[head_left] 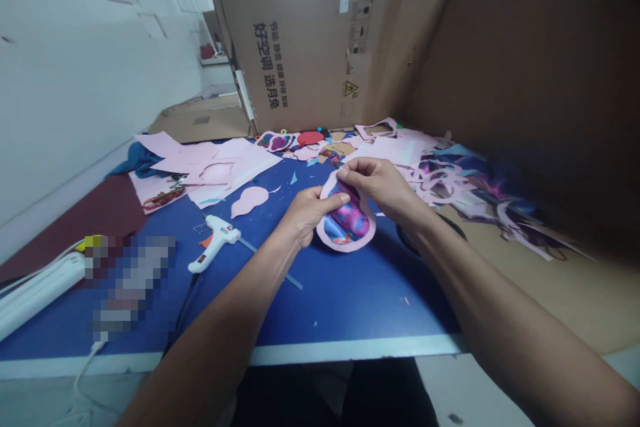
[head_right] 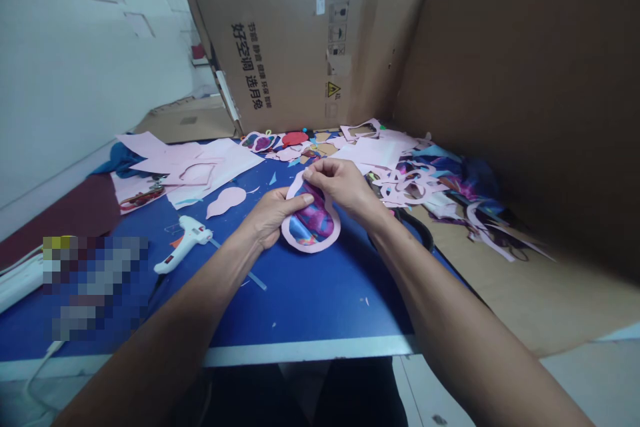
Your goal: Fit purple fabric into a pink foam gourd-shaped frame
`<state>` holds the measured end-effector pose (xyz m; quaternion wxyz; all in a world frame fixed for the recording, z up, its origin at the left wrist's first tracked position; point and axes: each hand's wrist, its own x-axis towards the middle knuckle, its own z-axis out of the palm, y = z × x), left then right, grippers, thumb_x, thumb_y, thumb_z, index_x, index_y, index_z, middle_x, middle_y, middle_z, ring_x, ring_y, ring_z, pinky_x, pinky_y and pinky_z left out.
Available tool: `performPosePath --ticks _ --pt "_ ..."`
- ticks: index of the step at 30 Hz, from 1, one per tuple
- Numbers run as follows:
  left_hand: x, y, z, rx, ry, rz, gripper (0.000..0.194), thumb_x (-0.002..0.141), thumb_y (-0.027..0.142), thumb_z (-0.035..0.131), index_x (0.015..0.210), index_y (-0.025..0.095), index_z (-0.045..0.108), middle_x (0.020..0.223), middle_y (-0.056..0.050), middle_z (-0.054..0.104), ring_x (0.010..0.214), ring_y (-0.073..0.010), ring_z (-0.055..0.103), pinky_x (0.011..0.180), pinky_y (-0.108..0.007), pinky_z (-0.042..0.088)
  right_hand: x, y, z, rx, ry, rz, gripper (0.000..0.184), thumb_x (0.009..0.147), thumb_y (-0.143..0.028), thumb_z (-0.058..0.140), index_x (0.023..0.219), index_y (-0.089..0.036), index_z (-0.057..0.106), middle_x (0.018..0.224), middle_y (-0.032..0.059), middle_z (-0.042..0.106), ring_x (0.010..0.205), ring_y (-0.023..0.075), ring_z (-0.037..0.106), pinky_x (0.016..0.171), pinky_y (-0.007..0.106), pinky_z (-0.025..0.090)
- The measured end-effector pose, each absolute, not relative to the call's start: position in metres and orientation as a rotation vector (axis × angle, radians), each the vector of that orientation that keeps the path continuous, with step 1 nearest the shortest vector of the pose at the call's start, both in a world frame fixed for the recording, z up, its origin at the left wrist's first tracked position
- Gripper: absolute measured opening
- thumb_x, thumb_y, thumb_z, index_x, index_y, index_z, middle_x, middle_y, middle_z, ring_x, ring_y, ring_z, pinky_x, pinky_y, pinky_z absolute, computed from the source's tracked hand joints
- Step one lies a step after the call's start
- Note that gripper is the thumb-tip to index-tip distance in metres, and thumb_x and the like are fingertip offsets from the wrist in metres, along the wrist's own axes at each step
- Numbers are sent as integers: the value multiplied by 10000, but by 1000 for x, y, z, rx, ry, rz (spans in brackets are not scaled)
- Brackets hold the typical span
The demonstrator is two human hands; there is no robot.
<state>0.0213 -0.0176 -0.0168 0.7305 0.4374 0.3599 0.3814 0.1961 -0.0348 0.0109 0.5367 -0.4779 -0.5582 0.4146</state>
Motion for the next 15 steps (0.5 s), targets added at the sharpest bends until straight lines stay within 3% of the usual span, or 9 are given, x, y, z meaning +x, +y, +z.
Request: performPosePath --ticks 15 --pt "26 -18 -21 957 904 861 302 638 177 1018 822 128 783 717 -50 770 596 -152 691 670 -289 569 189 -35 8 -1136 -1414 1010 349 781 -508 900 769 -200 735 667 -6 662 602 135 531 577 281 421"
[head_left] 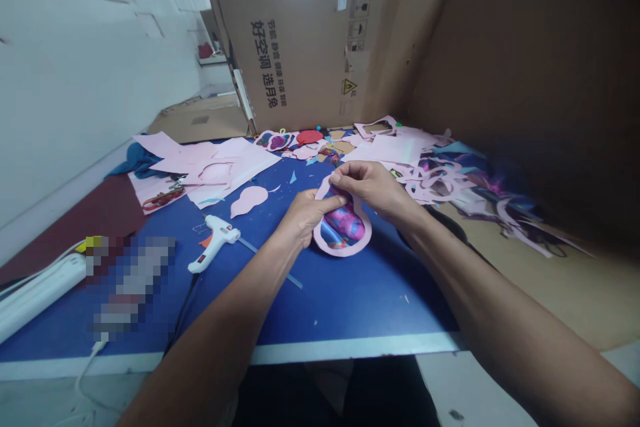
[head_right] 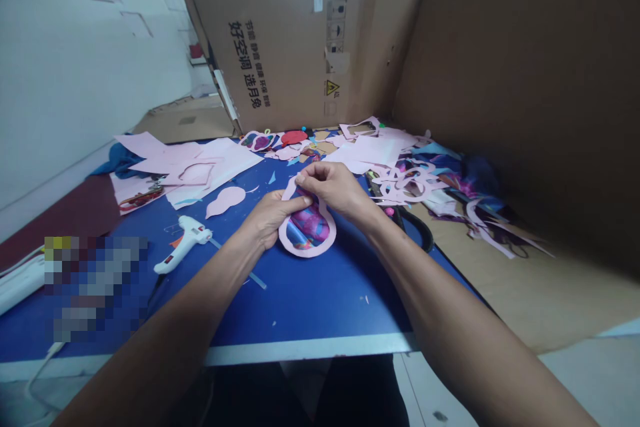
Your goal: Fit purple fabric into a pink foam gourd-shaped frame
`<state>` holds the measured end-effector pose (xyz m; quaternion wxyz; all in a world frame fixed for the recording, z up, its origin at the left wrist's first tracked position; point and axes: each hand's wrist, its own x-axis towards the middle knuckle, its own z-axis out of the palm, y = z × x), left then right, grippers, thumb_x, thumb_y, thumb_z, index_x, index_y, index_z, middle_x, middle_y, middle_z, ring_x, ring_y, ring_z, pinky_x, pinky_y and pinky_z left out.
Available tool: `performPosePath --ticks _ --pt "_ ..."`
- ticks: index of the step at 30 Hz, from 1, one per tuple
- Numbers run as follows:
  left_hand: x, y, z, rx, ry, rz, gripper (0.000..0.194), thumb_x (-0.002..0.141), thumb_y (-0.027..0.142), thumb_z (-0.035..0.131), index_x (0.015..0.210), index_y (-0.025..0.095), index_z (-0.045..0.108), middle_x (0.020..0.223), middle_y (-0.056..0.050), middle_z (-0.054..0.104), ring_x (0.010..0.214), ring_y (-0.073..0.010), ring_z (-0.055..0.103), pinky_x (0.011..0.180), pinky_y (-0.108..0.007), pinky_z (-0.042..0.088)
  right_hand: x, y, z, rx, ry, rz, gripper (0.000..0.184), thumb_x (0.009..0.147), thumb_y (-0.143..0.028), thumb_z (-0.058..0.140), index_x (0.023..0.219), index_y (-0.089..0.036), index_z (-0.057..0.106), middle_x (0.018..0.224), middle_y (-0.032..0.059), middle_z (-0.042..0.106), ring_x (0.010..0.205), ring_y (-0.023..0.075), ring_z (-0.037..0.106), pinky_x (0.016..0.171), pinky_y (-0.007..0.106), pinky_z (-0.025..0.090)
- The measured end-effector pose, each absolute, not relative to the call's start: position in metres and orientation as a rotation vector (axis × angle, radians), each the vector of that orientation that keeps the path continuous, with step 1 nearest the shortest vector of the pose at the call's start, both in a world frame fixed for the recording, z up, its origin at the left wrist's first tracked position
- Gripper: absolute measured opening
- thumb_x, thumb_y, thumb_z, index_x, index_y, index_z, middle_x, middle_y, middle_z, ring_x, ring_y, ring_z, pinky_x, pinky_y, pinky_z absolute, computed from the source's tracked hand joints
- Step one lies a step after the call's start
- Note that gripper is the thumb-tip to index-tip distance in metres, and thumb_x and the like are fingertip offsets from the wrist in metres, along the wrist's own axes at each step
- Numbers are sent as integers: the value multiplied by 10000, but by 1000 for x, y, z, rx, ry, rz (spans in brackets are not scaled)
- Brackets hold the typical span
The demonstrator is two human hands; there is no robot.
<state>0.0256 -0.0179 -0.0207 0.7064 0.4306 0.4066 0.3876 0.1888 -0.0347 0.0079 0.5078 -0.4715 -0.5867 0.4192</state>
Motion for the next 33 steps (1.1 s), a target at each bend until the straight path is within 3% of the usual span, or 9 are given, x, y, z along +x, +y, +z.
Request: performPosePath --ticks 19,25,33 --pt "18 -13 -24 987 804 801 315 694 305 1011 842 110 813 789 -101 813 631 -168 730 681 -286 597 202 -29 6 -1144 -1369 924 394 786 -557 901 778 -202 733 727 7 671 648 145 522 602 298 410" --pt "20 -13 -26 982 844 796 293 694 266 1011 850 109 819 787 -112 820 636 -195 753 696 -321 634 204 -28 5 -1144 -1379 906 395 798 -568 896 781 -207 736 747 18 684 657 155 533 625 313 430" --pt "22 -17 -23 1015 893 697 207 833 269 927 919 117 816 794 -109 817 631 -198 764 663 -326 664 217 -19 2 -1099 -1299 889 355 762 -505 929 781 -197 753 739 2 668 663 141 528 642 299 433"
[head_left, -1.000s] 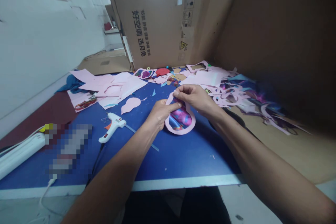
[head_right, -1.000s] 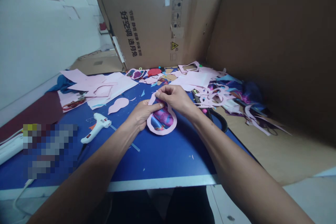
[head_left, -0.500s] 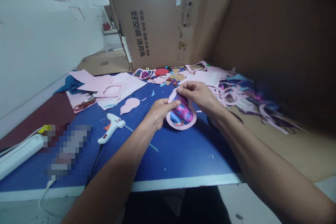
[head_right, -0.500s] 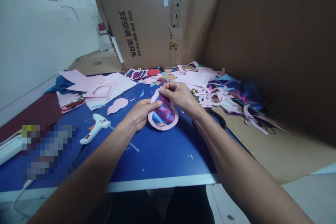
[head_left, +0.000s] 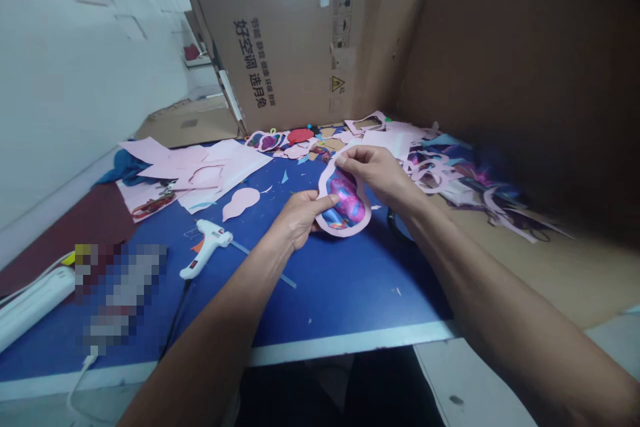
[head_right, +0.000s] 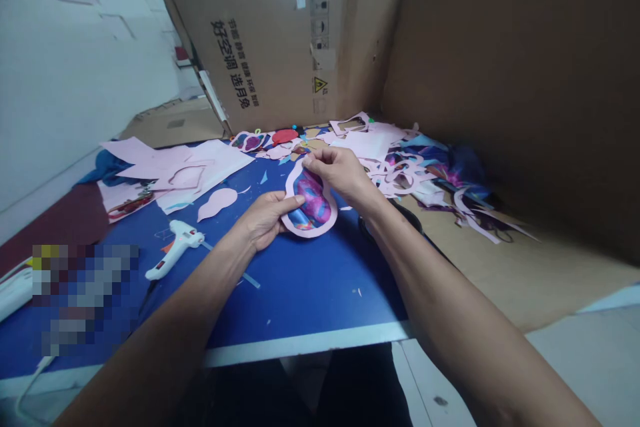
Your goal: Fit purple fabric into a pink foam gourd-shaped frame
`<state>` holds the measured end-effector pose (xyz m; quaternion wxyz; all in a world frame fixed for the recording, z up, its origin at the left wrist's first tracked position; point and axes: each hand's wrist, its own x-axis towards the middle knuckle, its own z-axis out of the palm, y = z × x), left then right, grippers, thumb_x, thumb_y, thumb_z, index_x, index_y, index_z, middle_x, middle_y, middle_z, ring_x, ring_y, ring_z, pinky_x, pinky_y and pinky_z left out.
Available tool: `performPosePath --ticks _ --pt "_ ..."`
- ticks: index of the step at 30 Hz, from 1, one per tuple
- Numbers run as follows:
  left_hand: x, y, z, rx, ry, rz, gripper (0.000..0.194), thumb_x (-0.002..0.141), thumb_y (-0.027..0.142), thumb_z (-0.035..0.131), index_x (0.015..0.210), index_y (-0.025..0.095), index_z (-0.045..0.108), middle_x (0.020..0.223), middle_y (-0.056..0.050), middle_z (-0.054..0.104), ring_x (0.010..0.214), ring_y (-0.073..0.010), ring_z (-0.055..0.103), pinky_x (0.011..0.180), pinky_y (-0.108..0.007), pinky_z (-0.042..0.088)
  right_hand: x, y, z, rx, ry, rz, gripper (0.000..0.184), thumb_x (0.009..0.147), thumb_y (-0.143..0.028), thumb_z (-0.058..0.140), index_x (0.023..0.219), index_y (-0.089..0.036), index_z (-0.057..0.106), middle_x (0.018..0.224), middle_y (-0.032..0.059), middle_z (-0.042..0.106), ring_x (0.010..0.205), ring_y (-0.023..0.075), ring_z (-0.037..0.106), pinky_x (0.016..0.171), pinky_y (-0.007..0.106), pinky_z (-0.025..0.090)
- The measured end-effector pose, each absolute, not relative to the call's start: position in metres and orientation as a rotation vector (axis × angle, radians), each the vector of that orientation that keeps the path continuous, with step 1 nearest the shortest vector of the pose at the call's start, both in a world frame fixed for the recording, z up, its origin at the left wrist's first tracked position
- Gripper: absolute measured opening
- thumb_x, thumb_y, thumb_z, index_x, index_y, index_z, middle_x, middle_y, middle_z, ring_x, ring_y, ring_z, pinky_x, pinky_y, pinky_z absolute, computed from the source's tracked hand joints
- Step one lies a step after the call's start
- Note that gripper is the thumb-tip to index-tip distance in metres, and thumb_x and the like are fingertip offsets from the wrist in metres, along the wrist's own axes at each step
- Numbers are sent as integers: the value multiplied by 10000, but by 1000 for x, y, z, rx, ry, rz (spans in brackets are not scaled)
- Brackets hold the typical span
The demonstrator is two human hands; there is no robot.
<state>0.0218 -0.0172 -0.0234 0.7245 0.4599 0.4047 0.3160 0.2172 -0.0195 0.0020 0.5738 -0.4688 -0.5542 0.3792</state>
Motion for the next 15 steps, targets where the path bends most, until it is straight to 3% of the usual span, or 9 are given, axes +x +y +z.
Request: performPosePath --ticks 7,15 --pt "26 -24 -18 1040 951 663 109 951 207 822 885 120 811 793 -109 818 648 -174 763 643 -292 662 227 -16 1 -1146 -1219 832 335 783 -487 922 772 -203 745 743 19 692 667 149 539 615 293 446" --pt "30 -28 -15 1040 1005 660 81 924 158 835 854 128 806 824 -116 830 641 -162 759 608 -255 632 230 -17 3 -1118 -1191 832 356 748 -484 947 775 -187 753 735 17 680 666 139 531 619 285 447"
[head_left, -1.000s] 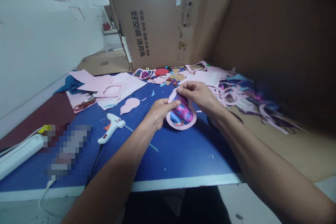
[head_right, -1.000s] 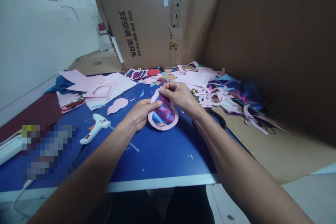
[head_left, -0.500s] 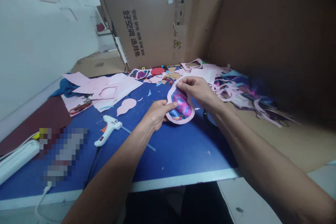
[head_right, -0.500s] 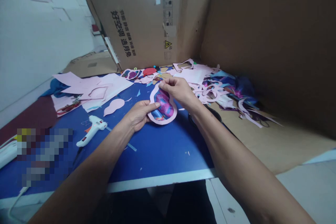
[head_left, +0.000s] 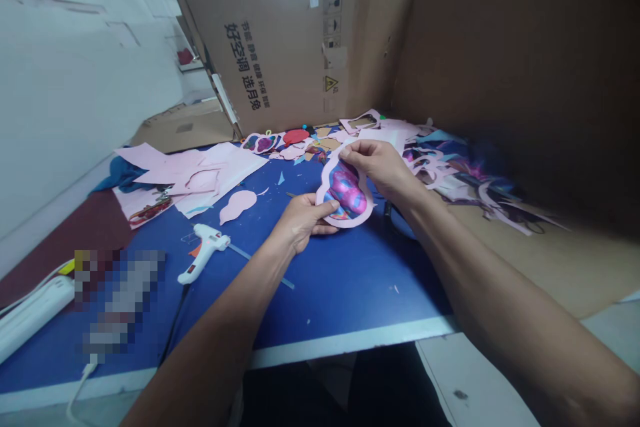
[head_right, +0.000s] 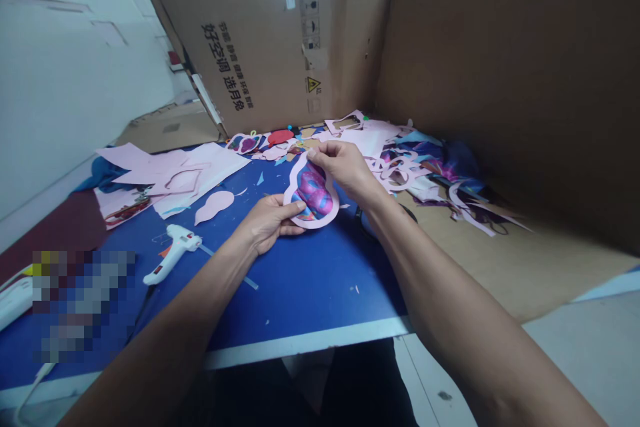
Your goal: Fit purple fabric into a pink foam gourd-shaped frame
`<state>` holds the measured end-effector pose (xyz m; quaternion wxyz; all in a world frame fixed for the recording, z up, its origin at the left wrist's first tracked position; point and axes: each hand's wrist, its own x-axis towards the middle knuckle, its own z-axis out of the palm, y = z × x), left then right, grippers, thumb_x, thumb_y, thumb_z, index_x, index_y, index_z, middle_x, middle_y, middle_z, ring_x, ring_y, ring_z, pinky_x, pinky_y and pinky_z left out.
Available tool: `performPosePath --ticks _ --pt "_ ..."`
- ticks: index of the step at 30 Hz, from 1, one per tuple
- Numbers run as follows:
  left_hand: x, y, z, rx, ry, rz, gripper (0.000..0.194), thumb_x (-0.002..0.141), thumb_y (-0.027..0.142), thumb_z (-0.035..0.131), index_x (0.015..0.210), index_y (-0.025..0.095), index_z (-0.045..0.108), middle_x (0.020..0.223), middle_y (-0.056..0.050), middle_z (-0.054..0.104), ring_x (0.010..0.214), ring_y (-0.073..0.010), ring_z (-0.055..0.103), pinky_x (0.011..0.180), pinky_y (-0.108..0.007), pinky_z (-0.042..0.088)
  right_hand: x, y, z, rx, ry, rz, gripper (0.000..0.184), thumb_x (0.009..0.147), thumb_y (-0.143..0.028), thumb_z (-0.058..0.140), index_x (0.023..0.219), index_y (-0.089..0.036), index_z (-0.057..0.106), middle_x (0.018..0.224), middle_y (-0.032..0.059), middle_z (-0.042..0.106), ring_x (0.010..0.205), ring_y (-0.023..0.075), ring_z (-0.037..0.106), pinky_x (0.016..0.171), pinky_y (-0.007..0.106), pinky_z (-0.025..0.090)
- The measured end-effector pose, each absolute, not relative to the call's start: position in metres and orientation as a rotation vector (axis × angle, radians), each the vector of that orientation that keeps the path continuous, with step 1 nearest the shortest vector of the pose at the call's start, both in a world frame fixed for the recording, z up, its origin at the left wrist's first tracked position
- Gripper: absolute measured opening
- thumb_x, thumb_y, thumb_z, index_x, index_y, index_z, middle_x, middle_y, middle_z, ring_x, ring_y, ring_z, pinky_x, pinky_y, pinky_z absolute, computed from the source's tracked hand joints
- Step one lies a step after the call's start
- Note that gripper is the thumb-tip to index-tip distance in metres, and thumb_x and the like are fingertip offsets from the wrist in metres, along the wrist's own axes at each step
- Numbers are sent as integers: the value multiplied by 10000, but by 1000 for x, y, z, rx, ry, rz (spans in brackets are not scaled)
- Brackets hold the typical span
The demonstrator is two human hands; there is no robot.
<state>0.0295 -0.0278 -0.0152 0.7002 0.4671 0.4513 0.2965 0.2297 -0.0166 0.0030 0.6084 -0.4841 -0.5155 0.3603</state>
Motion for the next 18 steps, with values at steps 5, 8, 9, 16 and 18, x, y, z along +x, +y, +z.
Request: performPosePath --ticks 5,8,9,16,18 --pt "30 -28 -18 1071 1054 628 51 899 156 844 892 124 805 842 -124 837 630 -162 760 609 -256 626 229 -17 4 -1121 -1183 832 374 738 -493 954 745 -195 728 731 18 675 675 145 533 621 289 444" --pt "31 -29 -19 1078 1053 637 105 856 163 879 922 137 802 849 -113 839 638 -161 762 628 -258 630 228 -17 4 -1101 -1189 838 366 747 -481 948 737 -197 717 729 14 665 670 142 530 631 292 443" --pt "31 -29 -20 1076 1048 644 121 842 154 884 929 143 801 859 -108 841 646 -160 765 637 -259 632 228 -17 5 -1098 -1192 834 359 754 -473 945 738 -197 716 729 13 661 668 140 528 634 293 443" --pt "31 -28 -23 1066 1028 643 123 854 205 879 935 156 801 895 -104 844 667 -157 761 665 -270 636 228 -20 7 -1106 -1205 834 319 789 -445 925 766 -189 736 740 11 668 659 135 529 640 295 445" --pt "30 -28 -23 1042 997 658 191 872 296 891 977 167 797 908 -100 845 694 -167 768 671 -284 645 229 -19 7 -1099 -1206 826 323 793 -454 924 771 -188 743 737 11 669 655 137 528 640 299 445"
